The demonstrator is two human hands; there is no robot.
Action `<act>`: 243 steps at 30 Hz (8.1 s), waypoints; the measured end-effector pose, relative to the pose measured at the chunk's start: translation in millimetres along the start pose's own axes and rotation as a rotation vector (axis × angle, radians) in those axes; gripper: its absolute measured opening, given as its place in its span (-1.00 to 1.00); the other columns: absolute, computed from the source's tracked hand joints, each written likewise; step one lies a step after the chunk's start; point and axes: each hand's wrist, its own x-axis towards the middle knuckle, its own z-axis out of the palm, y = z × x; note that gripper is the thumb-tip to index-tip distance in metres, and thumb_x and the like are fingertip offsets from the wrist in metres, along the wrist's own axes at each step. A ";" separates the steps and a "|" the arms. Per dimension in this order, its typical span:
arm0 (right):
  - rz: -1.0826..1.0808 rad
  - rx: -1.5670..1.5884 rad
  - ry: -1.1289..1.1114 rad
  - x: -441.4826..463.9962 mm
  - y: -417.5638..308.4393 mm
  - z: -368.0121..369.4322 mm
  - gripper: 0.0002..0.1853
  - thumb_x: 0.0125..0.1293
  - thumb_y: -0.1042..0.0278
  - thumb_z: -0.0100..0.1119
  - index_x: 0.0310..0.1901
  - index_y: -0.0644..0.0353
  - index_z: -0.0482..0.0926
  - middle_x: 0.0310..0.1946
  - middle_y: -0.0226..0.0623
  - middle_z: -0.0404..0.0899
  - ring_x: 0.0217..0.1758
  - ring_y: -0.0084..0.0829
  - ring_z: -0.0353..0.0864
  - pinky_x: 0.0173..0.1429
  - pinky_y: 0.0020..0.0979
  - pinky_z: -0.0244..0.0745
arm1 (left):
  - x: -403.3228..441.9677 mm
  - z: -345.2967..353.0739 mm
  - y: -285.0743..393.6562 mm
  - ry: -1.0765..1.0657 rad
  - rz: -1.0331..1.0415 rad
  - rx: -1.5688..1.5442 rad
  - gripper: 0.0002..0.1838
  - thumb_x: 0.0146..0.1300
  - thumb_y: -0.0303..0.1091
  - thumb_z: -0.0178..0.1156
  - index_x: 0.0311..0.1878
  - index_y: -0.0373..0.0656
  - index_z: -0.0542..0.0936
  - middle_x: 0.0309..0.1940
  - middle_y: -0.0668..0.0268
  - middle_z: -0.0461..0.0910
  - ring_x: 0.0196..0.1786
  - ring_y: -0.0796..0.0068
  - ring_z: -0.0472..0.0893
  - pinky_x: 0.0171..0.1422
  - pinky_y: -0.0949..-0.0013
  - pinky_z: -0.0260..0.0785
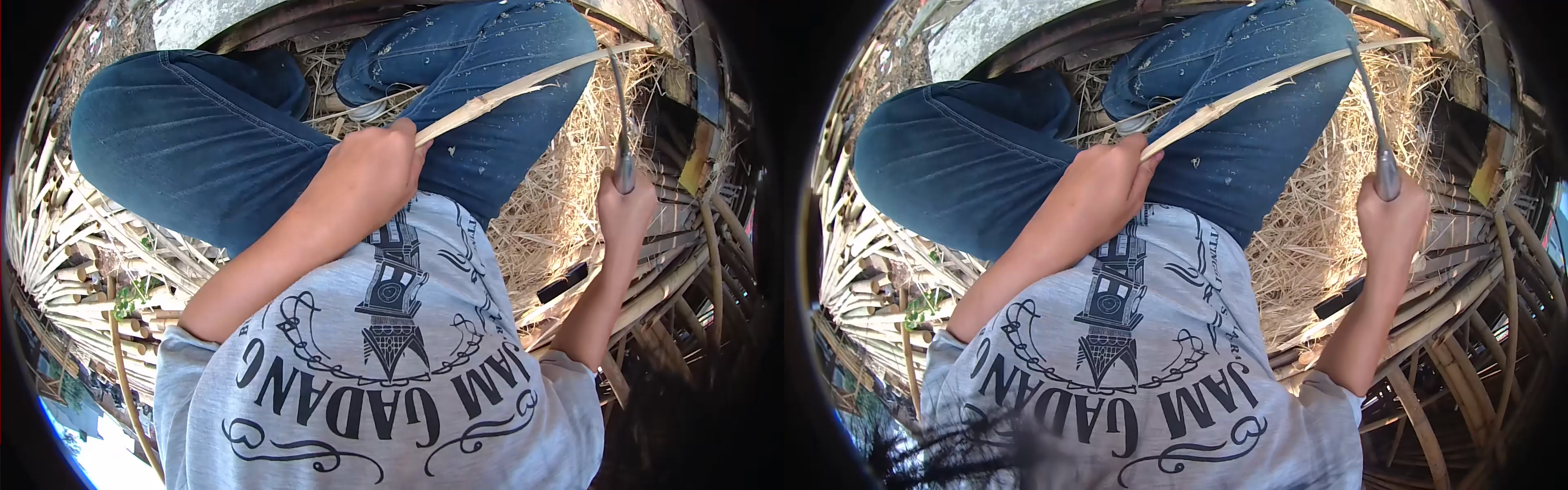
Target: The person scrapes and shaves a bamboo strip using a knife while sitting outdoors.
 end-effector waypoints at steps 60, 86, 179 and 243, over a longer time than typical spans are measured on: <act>0.250 0.210 0.168 14.3 58.7 -4.6 -0.70 0.11 0.36 0.22 -0.60 0.42 0.44 -0.75 -0.27 0.35 -0.62 -0.52 0.26 -0.45 -0.29 0.25 | 5.9 4.8 2.2 -0.018 0.003 0.030 -0.70 0.41 -0.34 0.09 -0.34 -0.43 0.50 -0.55 -0.22 0.51 -0.37 -0.27 0.56 -0.25 -0.11 0.37; -0.165 0.258 -0.213 -23.7 -56.1 56.4 -0.69 0.07 0.16 0.39 -0.48 0.28 0.59 -0.63 0.00 0.56 -0.52 0.05 0.59 -0.37 -0.13 0.46 | 9.8 -10.2 -2.9 -0.044 0.020 0.128 -0.63 0.44 -0.17 0.10 -0.23 -0.38 0.40 -0.55 -0.18 0.50 -0.35 -0.26 0.56 -0.29 -0.08 0.34; 0.185 1.384 -0.848 -39.0 -31.0 106.9 -0.57 0.53 -0.01 -0.09 -0.26 0.27 0.44 -0.68 -0.32 0.42 -0.73 -0.59 0.38 -0.61 -0.53 0.30 | 53.2 -17.8 -33.5 -0.091 -0.004 0.041 -0.86 0.15 -0.51 0.33 -0.25 -0.31 0.58 -0.46 -0.05 0.60 -0.34 -0.13 0.61 -0.25 0.11 0.44; 0.176 1.354 -1.016 -32.7 -39.7 113.6 -0.49 0.48 -0.08 -0.02 -0.45 0.24 0.46 -0.71 -0.33 0.43 -0.73 -0.56 0.41 -0.60 -0.51 0.31 | 52.2 -17.9 -42.2 -0.061 0.005 0.024 -0.80 0.12 -0.50 0.36 -0.19 -0.31 0.59 -0.44 -0.06 0.60 -0.32 -0.12 0.61 -0.22 0.13 0.44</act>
